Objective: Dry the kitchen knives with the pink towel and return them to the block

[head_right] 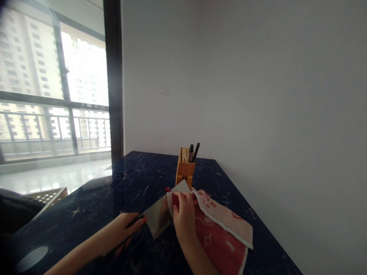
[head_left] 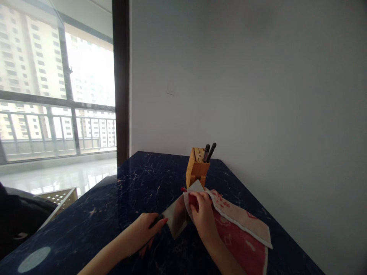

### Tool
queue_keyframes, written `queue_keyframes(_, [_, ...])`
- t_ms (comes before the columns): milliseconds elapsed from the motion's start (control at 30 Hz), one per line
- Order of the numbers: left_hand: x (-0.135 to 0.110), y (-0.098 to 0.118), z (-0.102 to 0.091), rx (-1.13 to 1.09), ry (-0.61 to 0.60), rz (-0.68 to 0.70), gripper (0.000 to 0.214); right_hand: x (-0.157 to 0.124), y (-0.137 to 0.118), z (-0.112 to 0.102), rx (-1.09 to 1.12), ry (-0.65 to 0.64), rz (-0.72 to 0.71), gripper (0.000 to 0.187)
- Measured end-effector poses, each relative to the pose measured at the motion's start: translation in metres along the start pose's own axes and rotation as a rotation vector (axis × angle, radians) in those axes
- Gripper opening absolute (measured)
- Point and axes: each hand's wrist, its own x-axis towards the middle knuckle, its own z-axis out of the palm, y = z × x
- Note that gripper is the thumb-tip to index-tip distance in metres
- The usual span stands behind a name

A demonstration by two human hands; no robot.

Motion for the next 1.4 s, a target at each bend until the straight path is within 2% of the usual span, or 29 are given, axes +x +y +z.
queue_keyframes(133, [0.000, 0.001, 0.000, 0.009, 0.010, 0.022, 0.052, 0.002, 0.009, -0.002, -0.039, 0.126, 0.042, 0.031])
queue_keyframes(267, [-0.001, 0.001, 0.000, 0.028, 0.017, 0.027, 0.050, -0.001, 0.014, 0.001, -0.052, 0.046, 0.057, 0.021])
queue_keyframes(433, [-0.002, 0.001, 0.001, 0.027, 0.024, 0.015, 0.050, -0.012, 0.015, 0.011, -0.053, 0.000, -0.002, 0.036])
queue_keyframes(600, [-0.002, 0.000, 0.003, -0.003, 0.039, 0.006, 0.050, -0.015, 0.010, 0.012, -0.056, -0.048, -0.012, 0.040])
queue_keyframes(867, [0.000, 0.001, 0.003, 0.009, 0.031, -0.010, 0.051, -0.004, -0.003, -0.001, -0.020, -0.168, 0.066, 0.012])
queue_keyframes(1100, [-0.003, 0.011, 0.003, 0.113, 0.040, 0.067, 0.047, 0.012, 0.006, -0.014, -0.029, -0.061, 0.065, 0.007])
queue_keyframes(1200, [-0.008, 0.015, 0.004, 0.117, 0.042, 0.064, 0.046, 0.017, 0.008, -0.021, -0.102, -0.028, 0.052, 0.013])
queue_keyframes(1400, [-0.008, 0.015, 0.006, 0.110, 0.057, 0.075, 0.046, 0.011, 0.008, -0.014, -0.083, -0.074, 0.052, 0.013])
